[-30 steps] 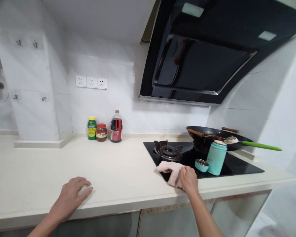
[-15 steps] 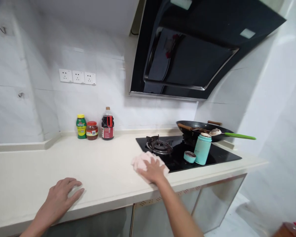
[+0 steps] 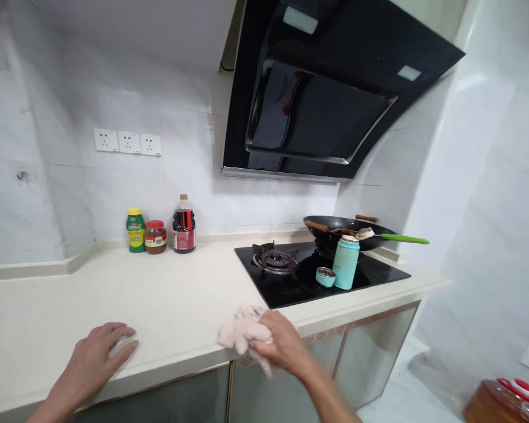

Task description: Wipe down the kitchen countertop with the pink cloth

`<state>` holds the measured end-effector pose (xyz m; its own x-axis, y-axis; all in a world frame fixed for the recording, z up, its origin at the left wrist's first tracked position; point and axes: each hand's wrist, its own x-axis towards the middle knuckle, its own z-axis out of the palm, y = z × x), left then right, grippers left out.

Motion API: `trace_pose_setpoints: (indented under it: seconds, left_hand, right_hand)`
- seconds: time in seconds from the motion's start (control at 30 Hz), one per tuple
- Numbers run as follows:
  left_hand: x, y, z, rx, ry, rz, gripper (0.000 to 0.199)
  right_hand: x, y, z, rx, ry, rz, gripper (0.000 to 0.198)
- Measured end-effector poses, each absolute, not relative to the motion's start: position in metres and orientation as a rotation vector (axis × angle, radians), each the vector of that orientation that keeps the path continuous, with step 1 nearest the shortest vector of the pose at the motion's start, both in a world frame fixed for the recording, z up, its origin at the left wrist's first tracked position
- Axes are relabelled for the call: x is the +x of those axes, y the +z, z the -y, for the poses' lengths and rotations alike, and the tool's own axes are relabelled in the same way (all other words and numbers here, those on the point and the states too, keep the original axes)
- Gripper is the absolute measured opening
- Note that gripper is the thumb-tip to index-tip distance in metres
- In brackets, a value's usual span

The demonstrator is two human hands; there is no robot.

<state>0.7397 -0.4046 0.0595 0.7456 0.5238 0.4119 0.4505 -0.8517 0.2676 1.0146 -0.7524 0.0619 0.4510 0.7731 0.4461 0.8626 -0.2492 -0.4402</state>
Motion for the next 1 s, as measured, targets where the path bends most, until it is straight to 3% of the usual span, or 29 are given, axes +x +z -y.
trace_pose_setpoints:
  seconds: [0.2, 0.4, 0.63, 0.9, 1.0]
  left_hand:
    - [0.742, 0.063, 0.413, 2.824, 0.722, -0.820, 0.041]
    - [0.740, 0.067, 0.417, 2.821, 0.727, -0.808, 0.039]
    - [0.742, 0.059, 0.410, 2.817, 0.786, -0.801, 0.039]
    - [0.742, 0.059, 0.407, 2.808, 0.736, -0.805, 0.044]
    - [0.742, 0.058, 0.405, 2.809, 0.754, -0.793, 0.044]
  right_hand:
    - [1.074, 0.058, 0.823, -2.094, -0.225, 0.774, 0.042]
    - [1.141, 0.067, 0.805, -2.396, -0.453, 0.553, 0.056]
    - [1.124, 0.055, 0.762, -2.615, -0.460, 0.832, 0.047]
    - [0.985, 0.049, 0.695, -2.175, -0.433, 1.449, 0.025]
    - [0.972, 0.055, 0.687, -2.077, -0.370, 1.548, 0.031]
